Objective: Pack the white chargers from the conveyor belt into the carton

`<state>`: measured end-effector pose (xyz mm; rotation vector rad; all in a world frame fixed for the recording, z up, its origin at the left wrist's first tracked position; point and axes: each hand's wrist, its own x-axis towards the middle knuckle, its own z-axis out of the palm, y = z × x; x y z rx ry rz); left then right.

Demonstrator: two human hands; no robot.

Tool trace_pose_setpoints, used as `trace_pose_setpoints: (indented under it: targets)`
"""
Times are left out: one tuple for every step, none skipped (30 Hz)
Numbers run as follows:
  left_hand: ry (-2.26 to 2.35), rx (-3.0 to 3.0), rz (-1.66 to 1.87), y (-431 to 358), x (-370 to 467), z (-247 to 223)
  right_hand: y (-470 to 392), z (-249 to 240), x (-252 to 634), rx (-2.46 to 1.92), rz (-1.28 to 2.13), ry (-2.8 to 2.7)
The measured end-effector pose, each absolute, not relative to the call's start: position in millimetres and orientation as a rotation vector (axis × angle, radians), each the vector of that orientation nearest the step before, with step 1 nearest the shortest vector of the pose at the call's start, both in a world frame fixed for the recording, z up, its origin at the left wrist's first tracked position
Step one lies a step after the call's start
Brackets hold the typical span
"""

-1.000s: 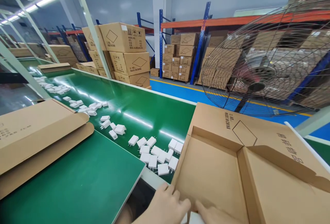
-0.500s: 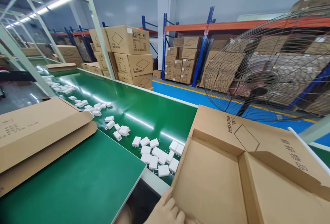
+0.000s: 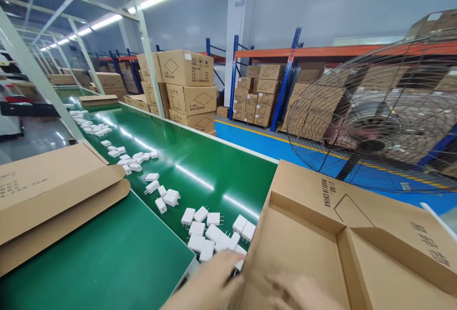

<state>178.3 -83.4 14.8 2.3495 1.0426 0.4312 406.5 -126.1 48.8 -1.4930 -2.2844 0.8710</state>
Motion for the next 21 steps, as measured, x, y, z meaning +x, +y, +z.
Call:
trace_pose_setpoints:
  targets:
    - [1.235, 2.257, 0.335, -67, 171, 26, -111, 56, 405, -1.530, 0.760, -2.303]
    - [1.386, 2.224, 0.219, -51, 165, 34, -95, 61, 400, -1.571, 0.628, -2.349]
    - [1.510, 2.237, 0.134, -36, 161, 38, -77, 64, 394, -1.599, 0.489, -2.420]
    - [1.611, 2.253, 0.063, -21, 158, 39, -60, 63, 386, -1.617, 0.380, -2.519]
    - [1.667, 2.271, -0.005, -9, 158, 37, -43, 60, 378, -1.635, 0.306, -2.618]
    - [1.690, 2.290, -0.052, 1, 159, 33, -28, 54, 370, -1.647, 0.264, -2.681]
    - [1.695, 2.301, -0.083, 9, 161, 28, -14, 47, 362, -1.662, 0.242, -2.731]
    - [1.689, 2.309, -0.102, 15, 164, 24, -2, 40, 355, -1.672, 0.232, -2.760]
    - [1.684, 2.315, -0.109, 19, 167, 19, 7, 34, 349, -1.671, 0.227, -2.781]
    - [1.686, 2.319, -0.111, 23, 170, 16, 13, 29, 345, -1.664, 0.223, -2.810]
    - [1.691, 2.325, -0.111, 25, 172, 13, 18, 25, 342, -1.650, 0.224, -2.841]
    - [1.696, 2.333, -0.107, 28, 175, 12, 21, 22, 340, -1.634, 0.227, -2.869]
    - [1.700, 2.341, -0.100, 30, 177, 12, 23, 20, 338, -1.618, 0.230, -2.891]
    - [1.710, 2.347, -0.091, 32, 178, 12, 24, 19, 337, -1.605, 0.232, -2.907]
    - [1.731, 2.347, -0.068, 34, 178, 13, 25, 18, 336, -1.598, 0.230, -2.914]
    - [1.759, 2.338, -0.023, 35, 177, 15, 26, 17, 335, -1.593, 0.222, -2.915]
    - [1.785, 2.322, 0.044, 36, 175, 17, 27, 16, 334, -1.585, 0.212, -2.915]
    - [1.792, 2.301, 0.116, 36, 172, 19, 28, 15, 333, -1.570, 0.205, -2.917]
    - [1.770, 2.280, 0.184, 35, 167, 21, 30, 14, 333, -1.546, 0.201, -2.922]
    - [1.719, 2.264, 0.234, 34, 161, 22, 31, 14, 333, -1.520, 0.201, -2.929]
    - [1.644, 2.251, 0.256, 31, 155, 23, 33, 15, 334, -1.498, 0.200, -2.933]
